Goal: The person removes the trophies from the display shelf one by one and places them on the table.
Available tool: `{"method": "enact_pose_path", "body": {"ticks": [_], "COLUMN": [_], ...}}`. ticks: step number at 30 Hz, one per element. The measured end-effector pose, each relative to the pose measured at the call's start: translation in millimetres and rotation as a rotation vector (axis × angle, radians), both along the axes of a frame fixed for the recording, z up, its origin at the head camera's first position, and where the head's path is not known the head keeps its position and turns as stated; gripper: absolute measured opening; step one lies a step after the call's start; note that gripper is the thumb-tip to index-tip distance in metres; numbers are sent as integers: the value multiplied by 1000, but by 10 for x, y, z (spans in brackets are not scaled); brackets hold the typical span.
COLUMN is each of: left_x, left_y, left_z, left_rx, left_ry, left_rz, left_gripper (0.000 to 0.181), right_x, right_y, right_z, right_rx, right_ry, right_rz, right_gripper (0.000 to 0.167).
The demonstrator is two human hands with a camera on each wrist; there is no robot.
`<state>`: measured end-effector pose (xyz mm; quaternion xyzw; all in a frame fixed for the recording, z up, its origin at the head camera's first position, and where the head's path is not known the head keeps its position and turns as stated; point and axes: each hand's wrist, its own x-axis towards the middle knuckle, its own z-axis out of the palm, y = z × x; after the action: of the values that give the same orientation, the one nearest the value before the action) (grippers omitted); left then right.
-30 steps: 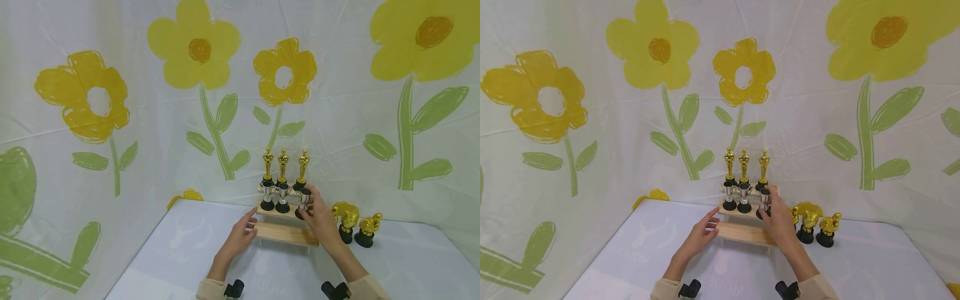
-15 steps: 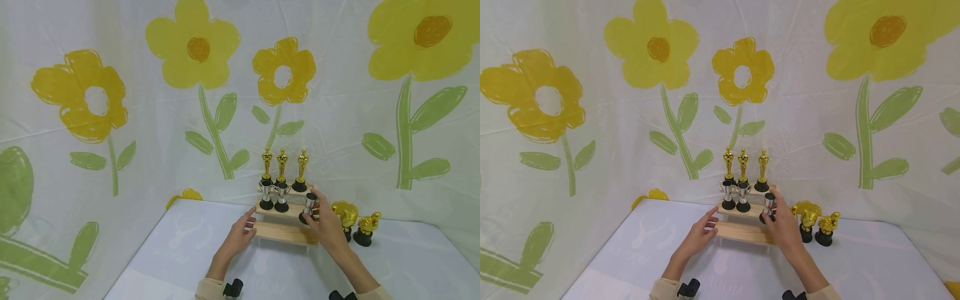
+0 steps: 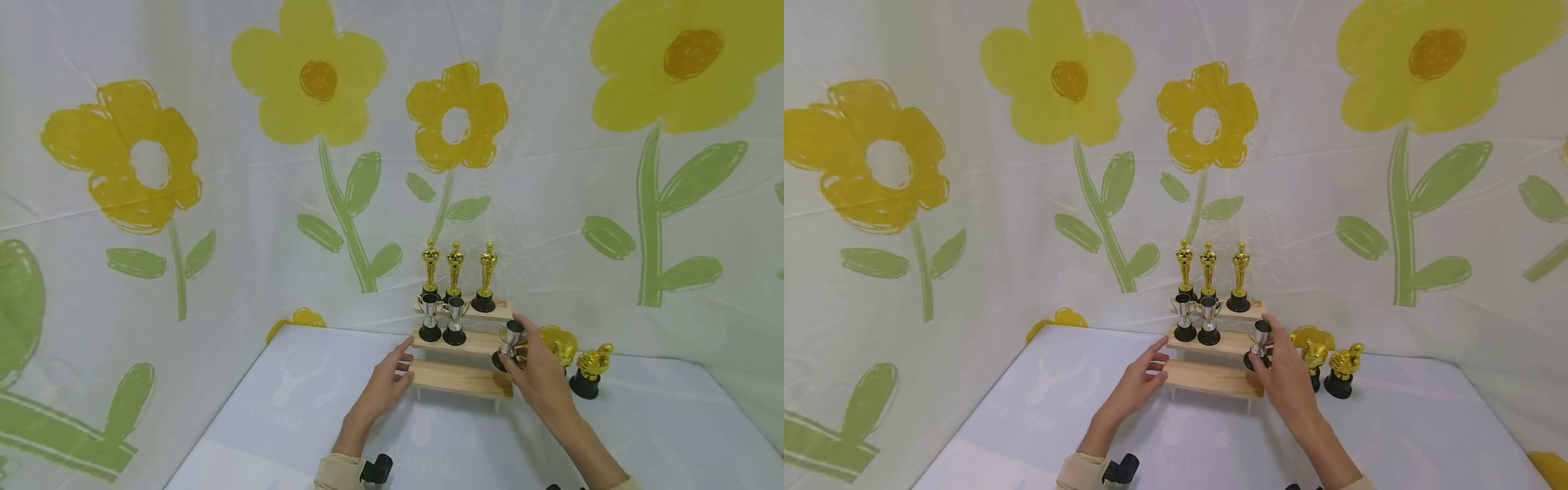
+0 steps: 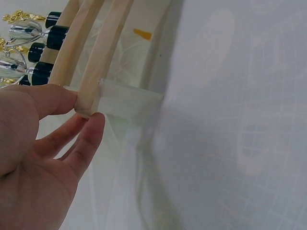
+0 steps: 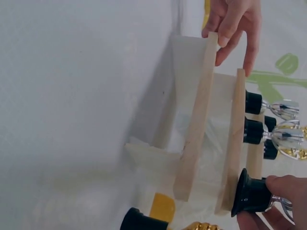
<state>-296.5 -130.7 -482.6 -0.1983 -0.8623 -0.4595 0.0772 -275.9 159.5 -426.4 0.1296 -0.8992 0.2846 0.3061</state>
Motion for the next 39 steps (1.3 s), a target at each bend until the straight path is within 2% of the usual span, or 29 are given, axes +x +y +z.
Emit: {"method": "enact_pose_path", "body": {"ticks": [13, 23, 32, 39], "left_x": [-2, 7, 10, 11], "left_y": [10, 8, 3, 5], "left_z": [14, 14, 11, 18], "left_rx": [5, 3, 1, 3], "left_ry": [0, 23, 21, 9], "left_rz": [-5, -5, -6, -7], "left_gripper": [66, 66, 67, 67], "right_x": [147, 224, 226, 206], "right_y": [74, 195, 305, 358], "right_z": [-53, -166, -281, -373], "right_rx": [-15, 4, 30, 16], "right_ry": [-1, 1, -47, -135], "right_rz": [-17, -29, -50, -44], "right_gripper": [86, 85, 82, 81]}}
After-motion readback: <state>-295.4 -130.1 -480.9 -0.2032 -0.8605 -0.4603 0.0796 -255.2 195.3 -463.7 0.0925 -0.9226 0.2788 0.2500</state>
